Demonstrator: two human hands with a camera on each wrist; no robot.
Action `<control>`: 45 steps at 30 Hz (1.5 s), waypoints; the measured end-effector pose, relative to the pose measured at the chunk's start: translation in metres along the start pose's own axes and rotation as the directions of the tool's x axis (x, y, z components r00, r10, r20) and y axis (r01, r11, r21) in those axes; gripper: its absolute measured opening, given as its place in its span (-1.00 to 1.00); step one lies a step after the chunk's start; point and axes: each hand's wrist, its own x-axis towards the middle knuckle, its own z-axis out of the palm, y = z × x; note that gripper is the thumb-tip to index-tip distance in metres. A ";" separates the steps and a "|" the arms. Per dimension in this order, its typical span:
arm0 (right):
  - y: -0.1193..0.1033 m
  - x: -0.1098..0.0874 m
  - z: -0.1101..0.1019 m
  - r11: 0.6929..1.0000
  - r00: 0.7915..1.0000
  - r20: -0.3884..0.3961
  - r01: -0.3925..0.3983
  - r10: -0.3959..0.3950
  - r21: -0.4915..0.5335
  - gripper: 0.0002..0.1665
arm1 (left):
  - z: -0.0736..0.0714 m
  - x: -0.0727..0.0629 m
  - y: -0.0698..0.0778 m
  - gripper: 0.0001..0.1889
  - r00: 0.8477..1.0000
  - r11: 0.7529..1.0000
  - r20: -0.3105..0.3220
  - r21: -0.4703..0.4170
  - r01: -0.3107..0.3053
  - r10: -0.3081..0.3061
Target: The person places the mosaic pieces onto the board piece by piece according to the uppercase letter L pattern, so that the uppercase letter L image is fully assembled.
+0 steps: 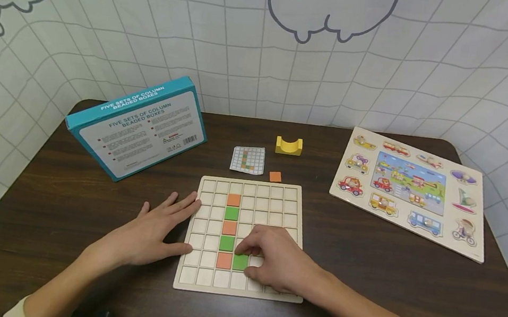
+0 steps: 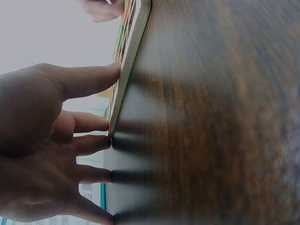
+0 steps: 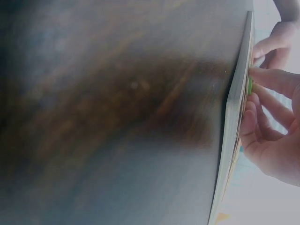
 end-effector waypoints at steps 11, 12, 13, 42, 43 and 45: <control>0.000 0.000 -0.001 1.000 1.000 0.011 -0.006 0.006 0.017 -0.62 | 0.000 -0.001 -0.001 -0.06 1.000 1.000 -0.004 0.002 -0.004 0.004; 0.000 0.000 -0.001 1.000 1.000 0.012 -0.010 0.009 0.017 -0.63 | 0.000 0.000 -0.001 -0.06 1.000 1.000 -0.003 0.003 -0.003 0.003; 0.000 0.000 -0.002 1.000 1.000 0.012 -0.012 0.012 0.018 -0.63 | 0.000 0.000 -0.001 -0.06 1.000 1.000 -0.002 0.004 -0.003 0.003; 0.030 0.024 -0.055 0.979 0.980 -0.120 -0.139 0.158 0.151 -0.68 | 0.001 0.000 -0.001 -0.07 1.000 1.000 0.001 0.000 0.001 -0.001; 0.034 0.027 -0.059 0.978 0.977 -0.136 -0.143 0.165 0.154 -0.68 | 0.001 0.000 -0.001 -0.07 1.000 1.000 0.000 -0.001 0.000 0.000; 0.040 0.030 -0.066 0.975 0.969 -0.165 -0.159 0.185 0.156 -0.70 | 0.001 0.000 -0.001 -0.07 1.000 1.000 0.001 -0.003 -0.002 0.002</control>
